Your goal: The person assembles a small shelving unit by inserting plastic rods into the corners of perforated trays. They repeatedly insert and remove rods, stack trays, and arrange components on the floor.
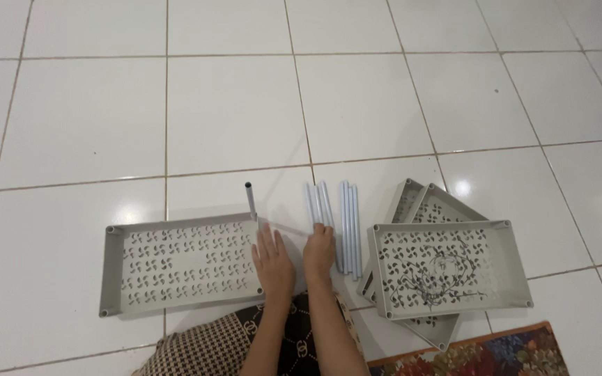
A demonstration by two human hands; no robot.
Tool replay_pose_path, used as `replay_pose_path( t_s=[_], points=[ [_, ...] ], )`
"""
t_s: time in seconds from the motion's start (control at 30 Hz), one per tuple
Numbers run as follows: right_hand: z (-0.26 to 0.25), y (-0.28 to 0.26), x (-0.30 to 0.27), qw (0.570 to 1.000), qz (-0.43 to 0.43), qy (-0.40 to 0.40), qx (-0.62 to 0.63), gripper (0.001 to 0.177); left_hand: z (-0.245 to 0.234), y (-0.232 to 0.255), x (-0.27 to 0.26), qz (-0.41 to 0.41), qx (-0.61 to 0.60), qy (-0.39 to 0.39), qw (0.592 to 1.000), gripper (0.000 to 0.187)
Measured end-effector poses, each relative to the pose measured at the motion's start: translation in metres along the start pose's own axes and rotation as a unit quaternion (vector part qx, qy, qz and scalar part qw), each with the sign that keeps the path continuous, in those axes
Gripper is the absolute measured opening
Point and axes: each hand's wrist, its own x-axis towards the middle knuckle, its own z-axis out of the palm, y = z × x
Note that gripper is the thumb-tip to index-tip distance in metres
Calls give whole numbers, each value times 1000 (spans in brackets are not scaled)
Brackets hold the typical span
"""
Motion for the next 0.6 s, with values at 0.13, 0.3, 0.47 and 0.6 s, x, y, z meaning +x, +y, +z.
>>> replay_pose_path(
  t_s=[0.13,0.3,0.47,0.6],
  points=[
    [-9,0,5,999,39,-7,19,35,-10,-14,-1,-44,-5,69,997,77],
    [-26,-14,-7,994,-37,-52,84,37,-4,-27,-5,-130,-226,-74,963,71],
    [-27,-31,-25,957,-120,-96,248,70,12,-50,-21,-60,-190,-49,979,58],
    [-23,-37,-31,913,-179,-76,360,82,16,-74,-47,-6,-116,-22,993,36]
  ],
)
